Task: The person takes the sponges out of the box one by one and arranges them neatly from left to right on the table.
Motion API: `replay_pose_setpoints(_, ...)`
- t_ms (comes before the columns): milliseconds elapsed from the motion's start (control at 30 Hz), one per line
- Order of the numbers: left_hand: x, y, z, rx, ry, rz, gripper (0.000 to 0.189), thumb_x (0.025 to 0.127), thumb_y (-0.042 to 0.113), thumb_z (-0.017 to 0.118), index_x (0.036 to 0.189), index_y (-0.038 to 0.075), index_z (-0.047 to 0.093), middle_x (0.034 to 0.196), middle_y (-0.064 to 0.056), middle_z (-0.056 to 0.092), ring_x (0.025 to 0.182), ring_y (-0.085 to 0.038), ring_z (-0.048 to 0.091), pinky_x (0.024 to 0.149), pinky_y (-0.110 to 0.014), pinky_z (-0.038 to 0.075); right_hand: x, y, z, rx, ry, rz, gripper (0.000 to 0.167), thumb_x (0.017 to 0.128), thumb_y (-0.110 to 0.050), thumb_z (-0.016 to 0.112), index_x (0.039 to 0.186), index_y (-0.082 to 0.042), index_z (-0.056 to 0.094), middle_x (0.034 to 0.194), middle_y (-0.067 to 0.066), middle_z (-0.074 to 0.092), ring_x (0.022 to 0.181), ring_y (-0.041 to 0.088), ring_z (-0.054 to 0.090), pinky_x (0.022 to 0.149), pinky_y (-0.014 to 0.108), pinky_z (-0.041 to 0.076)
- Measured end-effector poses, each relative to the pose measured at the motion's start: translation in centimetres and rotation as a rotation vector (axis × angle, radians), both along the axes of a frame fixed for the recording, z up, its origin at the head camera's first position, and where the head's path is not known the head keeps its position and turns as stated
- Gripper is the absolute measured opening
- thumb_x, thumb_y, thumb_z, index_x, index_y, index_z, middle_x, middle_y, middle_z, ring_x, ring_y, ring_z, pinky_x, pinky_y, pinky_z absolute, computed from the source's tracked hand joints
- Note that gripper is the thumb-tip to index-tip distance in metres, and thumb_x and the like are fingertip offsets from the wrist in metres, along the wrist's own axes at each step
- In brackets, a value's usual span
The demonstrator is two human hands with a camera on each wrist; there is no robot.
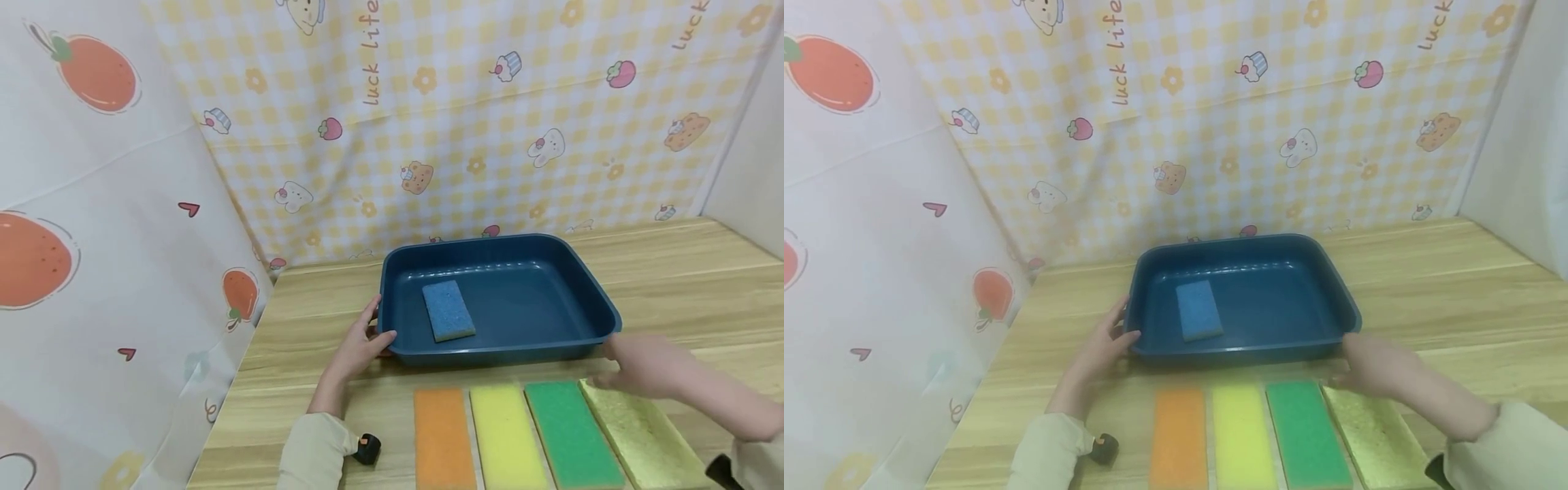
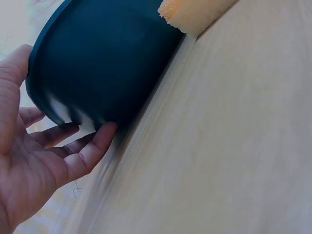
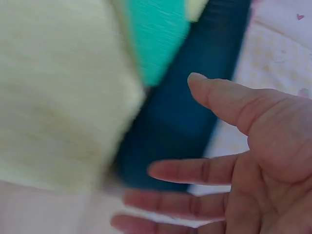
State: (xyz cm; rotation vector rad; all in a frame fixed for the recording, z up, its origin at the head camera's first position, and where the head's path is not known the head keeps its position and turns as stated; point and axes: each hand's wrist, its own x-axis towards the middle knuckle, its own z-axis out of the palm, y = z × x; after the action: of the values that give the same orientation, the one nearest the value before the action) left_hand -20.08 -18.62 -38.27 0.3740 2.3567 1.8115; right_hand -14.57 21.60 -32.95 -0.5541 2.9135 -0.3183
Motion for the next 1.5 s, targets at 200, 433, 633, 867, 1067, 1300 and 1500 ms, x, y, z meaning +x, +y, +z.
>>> replay_pose_setpoints(200, 0.0, -0.1, 0.0, -0.019, 0.016, 0.004, 0.071, 0.088, 0.012, 0.057, 0.145, 0.014, 0.015, 0.140, -0.020, 0.029, 0.111, -0.037, 0.047, 0.072, -0.042, 0.053, -2.8, -3.5, 5.3, -0.034, -0.005, 0.054, 0.048, 0.079, -0.034, 0.066, 0.048, -0.018, 0.033, 0.044, -0.010, 0.023, 0.040, 0.004, 0.021, 0.040, 0.019, 0.023)
replay_pose_setpoints(433, 0.2, -0.1, -0.3, -0.024, 0.015, -0.011, 0.072, 0.088, 0.014, 0.057, 0.145, 0.014, 0.014, 0.140, -0.022, 0.029, 0.111, -0.038, 0.047, 0.071, -0.038, 0.053, -8.6, -8.5, 8.4, -0.024, -0.162, -0.003, 0.049, 0.084, -0.039, 0.060, 0.051, -0.017, 0.032, 0.044, -0.006, 0.021, 0.035, 0.009, 0.033, 0.040, 0.025, 0.037)
replay_pose_setpoints(633, 0.7, 0.5, 0.2, -0.024, 0.007, -0.015, 0.072, 0.088, 0.013, 0.056, 0.145, 0.012, 0.014, 0.139, -0.023, 0.029, 0.110, -0.038, 0.047, 0.072, -0.039, 0.053, -12.8, -12.9, 7.3, -0.060, -0.209, -0.123, 0.047, 0.084, -0.036, 0.060, 0.053, -0.015, 0.032, 0.046, -0.004, 0.019, 0.036, 0.012, 0.034, 0.040, 0.026, 0.039)
replay_pose_setpoints(867, 1.7, 1.5, 2.3, -0.035, -0.010, -0.029, 0.070, 0.089, 0.007, 0.053, 0.145, 0.007, 0.012, 0.140, -0.026, 0.026, 0.111, -0.041, 0.045, 0.076, -0.045, 0.051, -15.3, -16.5, 5.1, -0.036, -0.170, -0.133, 0.034, 0.083, -0.034, 0.062, 0.084, 0.000, 0.057, 0.073, 0.010, 0.055, 0.065, 0.023, 0.055, 0.060, 0.035, 0.048)
replay_pose_setpoints(1067, 0.6, 1.6, 0.7, -0.026, 0.001, -0.035, 0.070, 0.089, 0.012, 0.055, 0.145, 0.014, 0.014, 0.141, -0.021, 0.028, 0.113, -0.039, 0.045, 0.073, -0.040, 0.053, -16.0, -18.2, 3.5, 0.014, -0.223, -0.116, 0.044, 0.080, -0.034, 0.066, 0.106, 0.000, 0.061, 0.112, 0.017, 0.057, 0.097, 0.028, 0.055, 0.083, 0.042, 0.046)
replay_pose_setpoints(1300, 0.2, 2.0, 0.0, -0.018, 0.027, -0.044, 0.070, 0.088, 0.016, 0.057, 0.145, 0.018, 0.016, 0.139, -0.017, 0.030, 0.114, -0.037, 0.046, 0.071, -0.037, 0.053, -16.2, -18.9, 1.9, 0.060, -0.284, -0.125, 0.054, 0.075, -0.035, 0.072, 0.113, 0.000, 0.057, 0.118, 0.018, 0.053, 0.101, 0.028, 0.052, 0.084, 0.042, 0.046)
replay_pose_setpoints(1500, 0.3, 2.1, 0.5, -0.012, 0.001, -0.039, 0.070, 0.089, 0.012, 0.056, 0.145, 0.017, 0.015, 0.141, -0.017, 0.028, 0.116, -0.037, 0.044, 0.075, -0.041, 0.052, -16.1, -19.3, 1.1, 0.085, -0.293, -0.113, 0.064, 0.073, -0.035, 0.074, 0.120, 0.002, 0.051, 0.120, 0.018, 0.052, 0.100, 0.027, 0.051, 0.087, 0.043, 0.045)
